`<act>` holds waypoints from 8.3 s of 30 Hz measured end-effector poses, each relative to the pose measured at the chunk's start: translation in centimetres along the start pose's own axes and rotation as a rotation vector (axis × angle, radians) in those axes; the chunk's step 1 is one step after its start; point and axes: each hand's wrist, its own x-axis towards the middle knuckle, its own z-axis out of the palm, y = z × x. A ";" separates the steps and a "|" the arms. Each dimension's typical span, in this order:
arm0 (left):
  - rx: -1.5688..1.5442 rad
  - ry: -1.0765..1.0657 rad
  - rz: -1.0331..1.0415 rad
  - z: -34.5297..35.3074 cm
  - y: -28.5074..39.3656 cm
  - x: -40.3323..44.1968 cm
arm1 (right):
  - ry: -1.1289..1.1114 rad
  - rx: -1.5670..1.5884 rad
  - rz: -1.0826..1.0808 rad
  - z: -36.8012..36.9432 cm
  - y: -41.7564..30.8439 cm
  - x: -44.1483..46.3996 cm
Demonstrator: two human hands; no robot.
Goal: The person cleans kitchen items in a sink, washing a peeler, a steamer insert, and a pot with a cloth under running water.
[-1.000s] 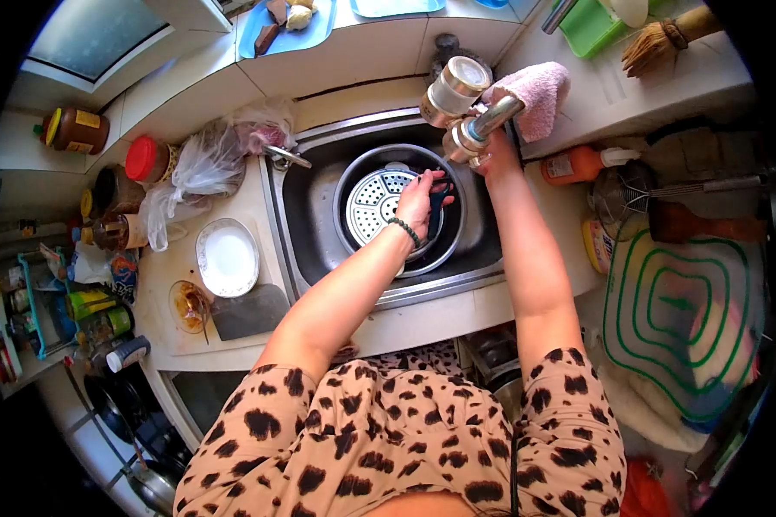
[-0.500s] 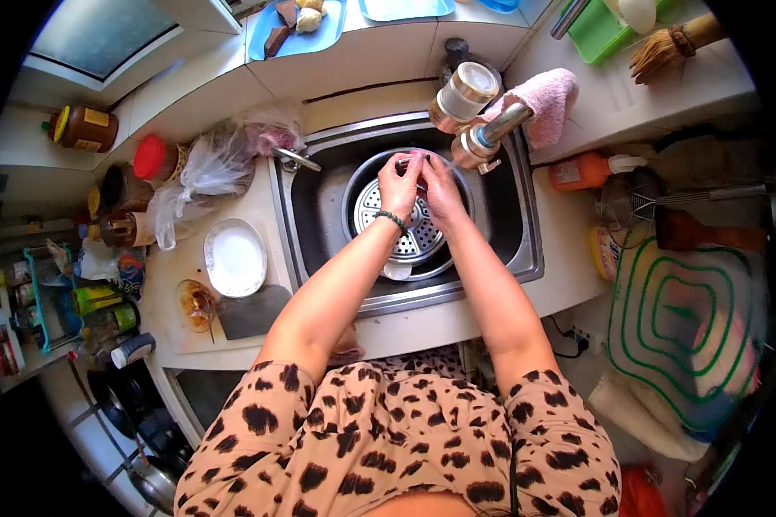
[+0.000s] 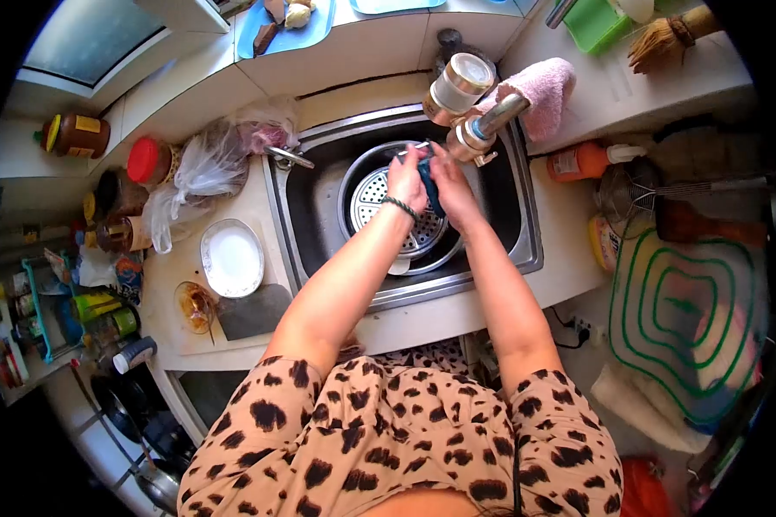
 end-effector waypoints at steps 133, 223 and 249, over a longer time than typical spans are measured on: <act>0.099 -0.592 -0.478 -0.3 4.4 -9.6 | -0.174 0.339 0.294 -3.9 -3.7 -2.6; 0.406 -0.024 0.192 -9.5 14.2 -15.0 | -0.191 -1.115 0.166 -3.1 13.0 -3.3; 0.081 0.164 -0.099 -16.6 4.2 -7.5 | 0.185 -0.785 -0.088 -1.8 13.6 -2.6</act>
